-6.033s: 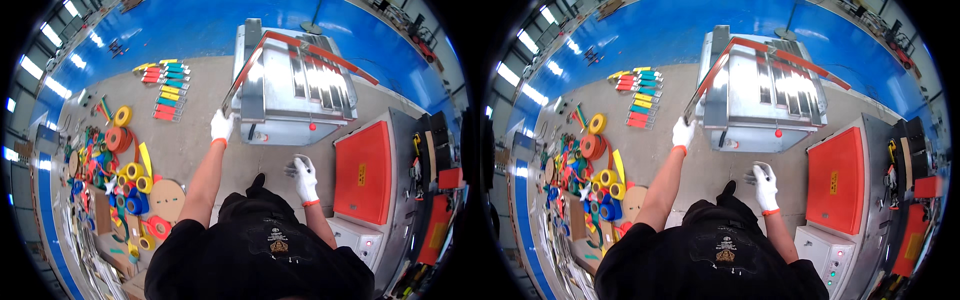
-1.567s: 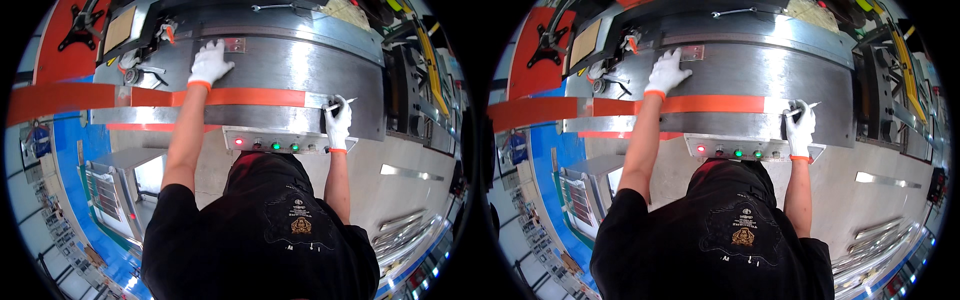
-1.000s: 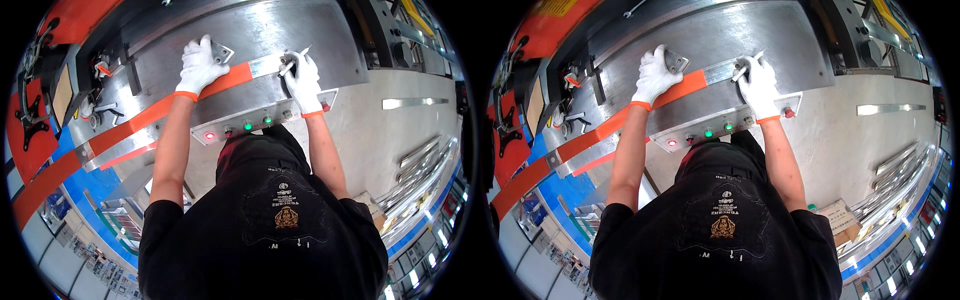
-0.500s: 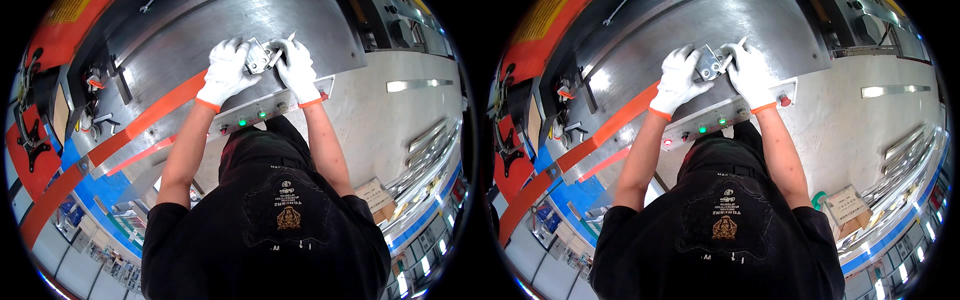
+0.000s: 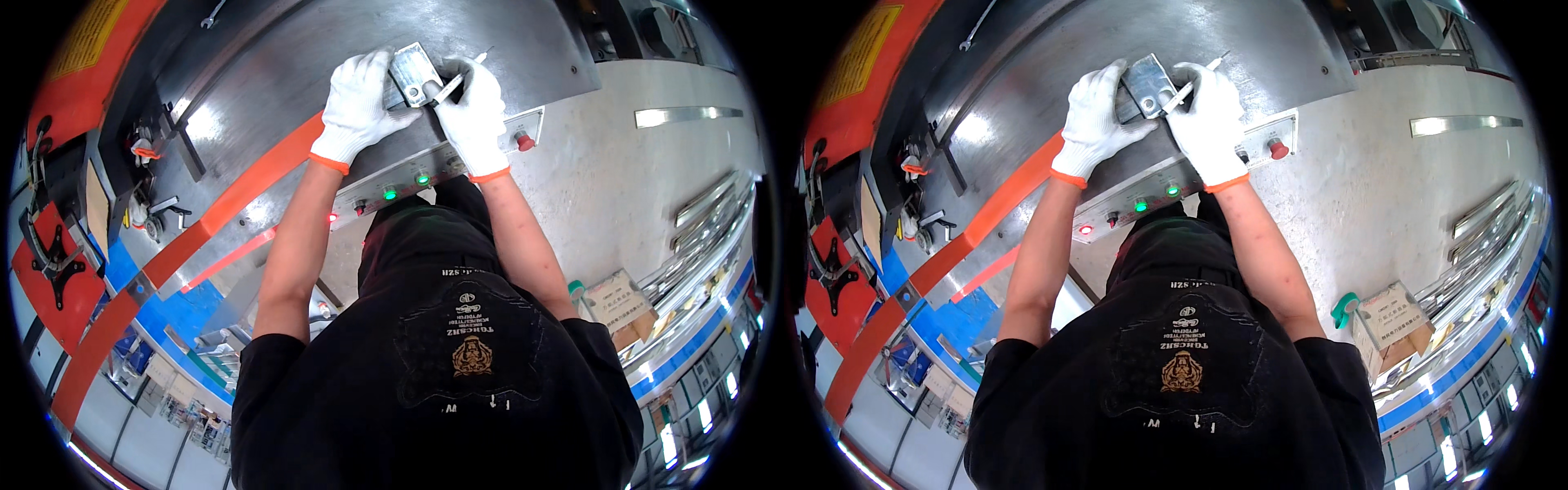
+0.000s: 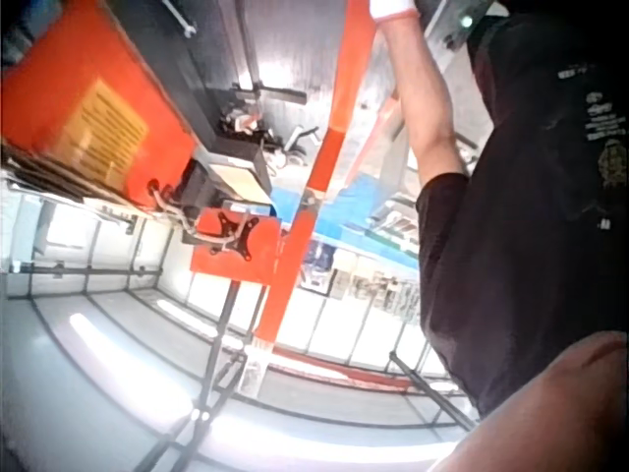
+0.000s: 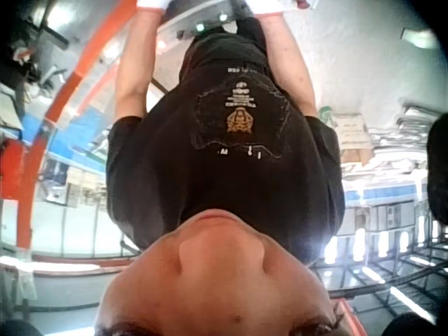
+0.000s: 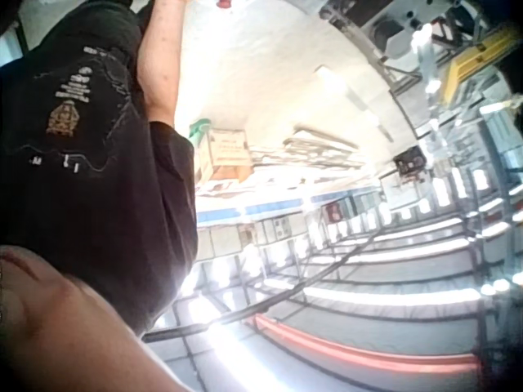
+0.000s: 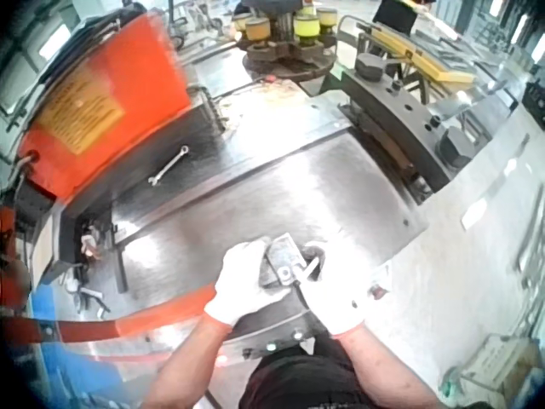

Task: The person places colored metal strips into a bending machine, marks them with a pen, and bends them using the machine. The person repeats this process with multiple strips of different colors.

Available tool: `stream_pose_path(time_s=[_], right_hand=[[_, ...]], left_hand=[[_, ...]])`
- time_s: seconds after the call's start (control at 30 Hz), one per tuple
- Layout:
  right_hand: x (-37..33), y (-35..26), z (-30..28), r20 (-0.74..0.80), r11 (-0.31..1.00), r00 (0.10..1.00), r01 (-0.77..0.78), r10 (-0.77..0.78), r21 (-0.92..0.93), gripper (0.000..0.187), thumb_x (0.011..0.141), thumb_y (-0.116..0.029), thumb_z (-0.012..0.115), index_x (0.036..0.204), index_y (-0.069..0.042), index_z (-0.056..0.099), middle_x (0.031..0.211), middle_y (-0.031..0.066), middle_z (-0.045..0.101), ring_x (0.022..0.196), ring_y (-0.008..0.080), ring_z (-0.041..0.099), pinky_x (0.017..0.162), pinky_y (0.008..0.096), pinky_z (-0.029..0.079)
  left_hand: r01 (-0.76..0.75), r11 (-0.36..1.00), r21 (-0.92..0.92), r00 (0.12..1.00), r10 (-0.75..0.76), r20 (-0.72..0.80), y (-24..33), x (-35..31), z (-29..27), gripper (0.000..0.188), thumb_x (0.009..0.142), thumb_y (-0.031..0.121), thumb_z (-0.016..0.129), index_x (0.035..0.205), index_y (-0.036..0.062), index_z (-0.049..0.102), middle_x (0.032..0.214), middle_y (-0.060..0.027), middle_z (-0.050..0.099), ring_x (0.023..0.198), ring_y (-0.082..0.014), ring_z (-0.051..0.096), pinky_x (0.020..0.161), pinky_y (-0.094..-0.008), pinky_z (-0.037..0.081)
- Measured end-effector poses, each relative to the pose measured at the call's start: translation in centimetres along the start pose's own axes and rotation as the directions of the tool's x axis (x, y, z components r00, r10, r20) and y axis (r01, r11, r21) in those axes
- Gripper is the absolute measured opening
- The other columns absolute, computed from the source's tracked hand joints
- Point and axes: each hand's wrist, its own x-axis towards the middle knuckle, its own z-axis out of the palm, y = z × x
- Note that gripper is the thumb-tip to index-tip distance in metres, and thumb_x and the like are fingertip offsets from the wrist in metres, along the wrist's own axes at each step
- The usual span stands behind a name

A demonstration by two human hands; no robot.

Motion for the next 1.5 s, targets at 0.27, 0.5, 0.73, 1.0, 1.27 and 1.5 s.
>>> stream_pose_path(time_s=[0.27,0.5,0.73,1.0,1.27,1.5], right_hand=[[0.3,-0.7,-0.4,-0.004,0.997,1.0,-0.027,0.026,-0.077,0.043,0.071,-0.018,0.084,0.108,-0.012,0.064,0.094,0.0066,0.069,0.09,0.0289,0.066,0.083,0.0394,0.052],[0.1,-0.1,-0.1,-0.02,0.999,1.0,0.005,-0.006,-0.05,0.042,0.072,-0.016,0.083,0.109,-0.011,0.064,0.094,0.0067,0.069,0.089,0.029,0.065,0.083,0.0394,0.051],[0.2,-0.3,-0.2,-0.025,0.997,1.0,0.013,-0.015,-0.07,0.041,0.073,-0.016,0.083,0.109,-0.011,0.064,0.094,0.0062,0.07,0.09,0.0282,0.066,0.082,0.039,0.052],[0.1,-0.3,-0.1,-0.007,0.999,1.0,0.018,-0.018,-0.034,0.033,0.075,-0.014,0.081,0.105,-0.008,0.066,0.095,0.008,0.073,0.088,0.0281,0.069,0.08,0.0389,0.055],[-0.1,-1.2,-0.5,0.079,0.996,0.993,-0.091,0.092,-0.021,0.039,0.076,-0.019,0.079,0.112,-0.013,0.063,0.098,0.0045,0.069,0.099,0.0285,0.063,0.091,0.0426,0.047],[-0.1,-0.9,-0.3,0.095,0.997,0.993,-0.073,0.076,-0.035,0.04,0.076,-0.022,0.08,0.112,-0.012,0.064,0.1,0.0052,0.069,0.102,0.029,0.062,0.091,0.0425,0.047]], left_hand=[[-0.001,0.999,0.035,1.0,0.0,0.029,0.5,0.3,-0.4,0.097,0.059,0.04,0.088,0.137,0.0026,0.045,0.125,-0.0175,0.057,0.115,-0.0365,0.053,0.1,-0.048,0.042],[0.01,1.0,0.028,0.997,-0.013,0.076,0.5,0.5,-0.5,0.098,0.06,0.042,0.088,0.137,0.0013,0.043,0.124,-0.0185,0.057,0.114,-0.0374,0.053,0.1,-0.0477,0.042],[-0.031,0.999,0.02,0.999,0.03,0.024,0.3,0.4,-0.4,0.096,0.059,0.041,0.088,0.135,-0.0003,0.045,0.12,-0.0191,0.059,0.111,-0.0372,0.056,0.097,-0.0477,0.044],[-0.031,0.999,0.02,0.999,0.031,-0.012,0.2,0.2,-0.4,0.095,0.06,0.042,0.088,0.134,0.0,0.046,0.123,-0.018,0.06,0.111,-0.0372,0.056,0.095,-0.0474,0.045],[-0.021,1.0,0.02,1.0,0.021,-0.02,0.1,0.0,-0.4,0.096,0.06,0.042,0.088,0.135,-0.0004,0.045,0.119,-0.0186,0.06,0.111,-0.0354,0.056,0.096,-0.0457,0.045],[-0.008,0.999,0.033,1.0,0.009,-0.027,0.2,-0.4,-0.5,0.099,0.061,0.048,0.087,0.136,-0.0007,0.045,0.122,-0.0201,0.058,0.114,-0.0366,0.055,0.098,-0.0478,0.044]])
